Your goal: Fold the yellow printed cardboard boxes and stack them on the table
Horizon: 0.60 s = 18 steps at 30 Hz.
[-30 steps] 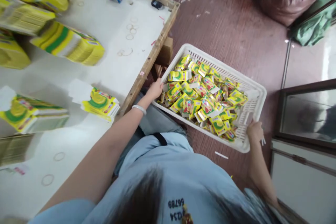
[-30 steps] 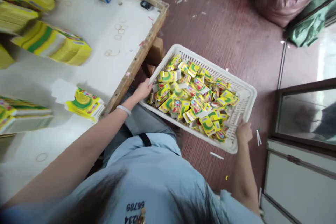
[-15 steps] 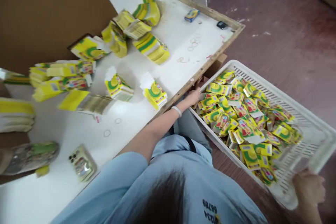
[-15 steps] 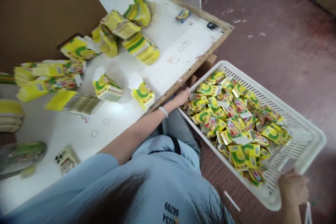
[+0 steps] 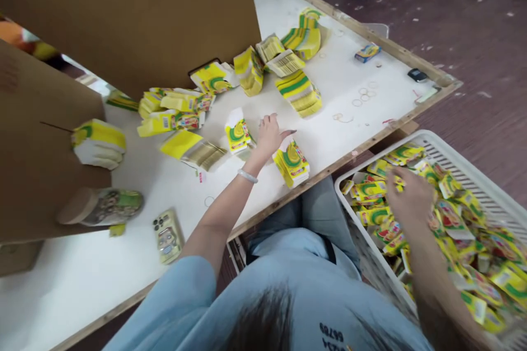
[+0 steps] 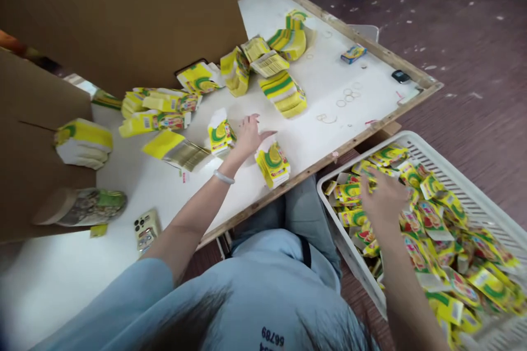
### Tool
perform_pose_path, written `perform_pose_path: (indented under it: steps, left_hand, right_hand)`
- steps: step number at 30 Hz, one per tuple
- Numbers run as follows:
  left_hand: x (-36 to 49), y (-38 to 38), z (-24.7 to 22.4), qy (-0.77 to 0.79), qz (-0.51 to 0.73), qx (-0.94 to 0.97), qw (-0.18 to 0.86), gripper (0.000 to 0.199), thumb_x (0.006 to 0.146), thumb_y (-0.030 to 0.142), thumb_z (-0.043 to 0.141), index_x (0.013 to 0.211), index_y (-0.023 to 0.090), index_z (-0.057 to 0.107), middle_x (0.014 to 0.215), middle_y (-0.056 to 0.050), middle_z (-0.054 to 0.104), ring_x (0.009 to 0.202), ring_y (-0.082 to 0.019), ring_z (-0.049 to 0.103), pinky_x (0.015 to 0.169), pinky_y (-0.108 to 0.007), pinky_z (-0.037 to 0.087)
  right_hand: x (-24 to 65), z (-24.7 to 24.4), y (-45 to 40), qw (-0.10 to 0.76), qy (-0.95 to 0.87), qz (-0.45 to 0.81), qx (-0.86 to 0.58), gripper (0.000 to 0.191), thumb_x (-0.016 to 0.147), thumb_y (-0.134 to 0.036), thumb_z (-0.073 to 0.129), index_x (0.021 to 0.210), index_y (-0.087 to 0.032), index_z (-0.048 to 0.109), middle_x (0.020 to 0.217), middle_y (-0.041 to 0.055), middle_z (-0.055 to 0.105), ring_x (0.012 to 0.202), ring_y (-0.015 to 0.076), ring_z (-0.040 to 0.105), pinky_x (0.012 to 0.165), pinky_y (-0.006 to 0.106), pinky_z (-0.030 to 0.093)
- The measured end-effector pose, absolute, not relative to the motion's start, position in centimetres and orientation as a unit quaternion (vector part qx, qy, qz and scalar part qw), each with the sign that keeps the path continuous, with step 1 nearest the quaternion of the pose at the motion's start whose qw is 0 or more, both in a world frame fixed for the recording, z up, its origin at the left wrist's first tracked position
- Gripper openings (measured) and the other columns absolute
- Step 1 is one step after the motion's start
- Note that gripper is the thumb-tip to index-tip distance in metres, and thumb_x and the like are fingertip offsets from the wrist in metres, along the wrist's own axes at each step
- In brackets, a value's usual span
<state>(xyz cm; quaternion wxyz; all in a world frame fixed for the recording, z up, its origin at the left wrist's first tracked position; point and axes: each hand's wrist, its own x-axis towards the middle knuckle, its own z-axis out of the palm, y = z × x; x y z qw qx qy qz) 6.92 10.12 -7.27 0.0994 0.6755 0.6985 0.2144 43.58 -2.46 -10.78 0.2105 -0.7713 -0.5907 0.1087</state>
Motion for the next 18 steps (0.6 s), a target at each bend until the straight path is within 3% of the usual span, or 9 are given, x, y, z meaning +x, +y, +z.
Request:
perform_pose_path:
  steps: [3, 5, 8, 10, 12, 14, 16, 18]
  left_hand:
    - [4.7, 11.4, -8.8, 0.696, 0.188, 0.680, 0.131, 0.027, 0.092, 0.040, 0.078, 0.093, 0.014, 0.071, 0.100, -0.016, 0.073, 0.096, -0.027, 0.069, 0.094, -0.042, 0.055]
    - [4.2, 11.5, -9.2, 0.678, 0.186, 0.697, 0.142, 0.032, 0.098, 0.041, 0.070, 0.077, 0.017, 0.067, 0.088, -0.012, 0.072, 0.086, -0.022, 0.068, 0.090, -0.039, 0.056]
    - [3.6, 10.8, -8.7, 0.650, 0.199, 0.722, 0.134, 0.037, 0.105, 0.042, 0.057, 0.078, 0.019, 0.068, 0.100, -0.014, 0.075, 0.103, -0.026, 0.068, 0.102, -0.045, 0.053]
    - [3.3, 10.1, -7.8, 0.624, 0.218, 0.740, 0.123, 0.030, 0.106, 0.039, 0.055, 0.091, 0.020, 0.072, 0.121, -0.015, 0.074, 0.123, -0.029, 0.063, 0.111, -0.048, 0.049]
    - [3.3, 9.0, -6.8, 0.587, 0.257, 0.758, 0.123, 0.026, 0.107, 0.035, 0.052, 0.104, 0.022, 0.074, 0.128, -0.014, 0.072, 0.126, -0.028, 0.063, 0.109, -0.046, 0.050]
    - [3.7, 7.7, -5.7, 0.556, 0.304, 0.761, 0.139, 0.031, 0.109, 0.035, 0.045, 0.101, 0.022, 0.073, 0.103, -0.011, 0.076, 0.098, -0.023, 0.071, 0.089, -0.037, 0.057]
    - [4.5, 6.2, -4.5, 0.546, 0.342, 0.749, 0.153, 0.040, 0.110, 0.040, 0.042, 0.087, 0.021, 0.069, 0.070, -0.003, 0.066, 0.063, -0.016, 0.062, 0.063, -0.029, 0.052]
    - [5.4, 4.6, -3.4, 0.546, 0.370, 0.735, 0.157, 0.045, 0.110, 0.047, 0.043, 0.081, 0.021, 0.065, 0.057, 0.002, 0.054, 0.049, -0.012, 0.050, 0.052, -0.026, 0.043]
  right_hand:
    - [34.8, -11.3, 3.1, 0.310, -0.712, 0.112, -0.620, 0.029, 0.103, -0.037, 0.052, 0.114, -0.019, 0.071, 0.110, 0.0142, 0.079, 0.109, 0.0299, 0.070, 0.106, 0.047, 0.051]
    - [30.6, -11.3, 4.7, 0.373, -0.740, 0.133, -0.544, 0.029, 0.103, -0.038, 0.049, 0.114, -0.020, 0.070, 0.104, 0.0123, 0.079, 0.100, 0.0279, 0.072, 0.099, 0.044, 0.054]
    - [27.0, -12.0, 5.5, 0.426, -0.740, 0.170, -0.492, 0.033, 0.104, -0.040, 0.049, 0.124, -0.020, 0.066, 0.108, 0.0121, 0.078, 0.102, 0.0283, 0.072, 0.097, 0.046, 0.057]
    - [25.6, -12.7, 5.6, 0.447, -0.733, 0.169, -0.485, 0.042, 0.104, -0.045, 0.049, 0.134, -0.018, 0.059, 0.123, 0.0164, 0.074, 0.119, 0.0312, 0.067, 0.105, 0.052, 0.054]
    - [24.5, -13.0, 5.6, 0.461, -0.729, 0.155, -0.482, 0.051, 0.104, -0.049, 0.048, 0.143, -0.016, 0.052, 0.140, 0.0202, 0.066, 0.137, 0.0338, 0.057, 0.116, 0.058, 0.046]
    - [23.5, -12.7, 5.6, 0.469, -0.726, 0.152, -0.480, 0.057, 0.105, -0.054, 0.047, 0.147, -0.016, 0.048, 0.144, 0.0206, 0.063, 0.141, 0.0346, 0.054, 0.121, 0.061, 0.041]
    - [22.8, -11.9, 5.4, 0.474, -0.719, 0.169, -0.479, 0.057, 0.104, -0.058, 0.047, 0.145, -0.018, 0.050, 0.130, 0.0181, 0.069, 0.125, 0.0323, 0.065, 0.113, 0.057, 0.050]
    - [22.7, -10.9, 4.8, 0.480, -0.713, 0.192, -0.474, 0.051, 0.104, -0.061, 0.047, 0.135, -0.021, 0.056, 0.110, 0.0132, 0.074, 0.102, 0.0279, 0.072, 0.096, 0.046, 0.060]
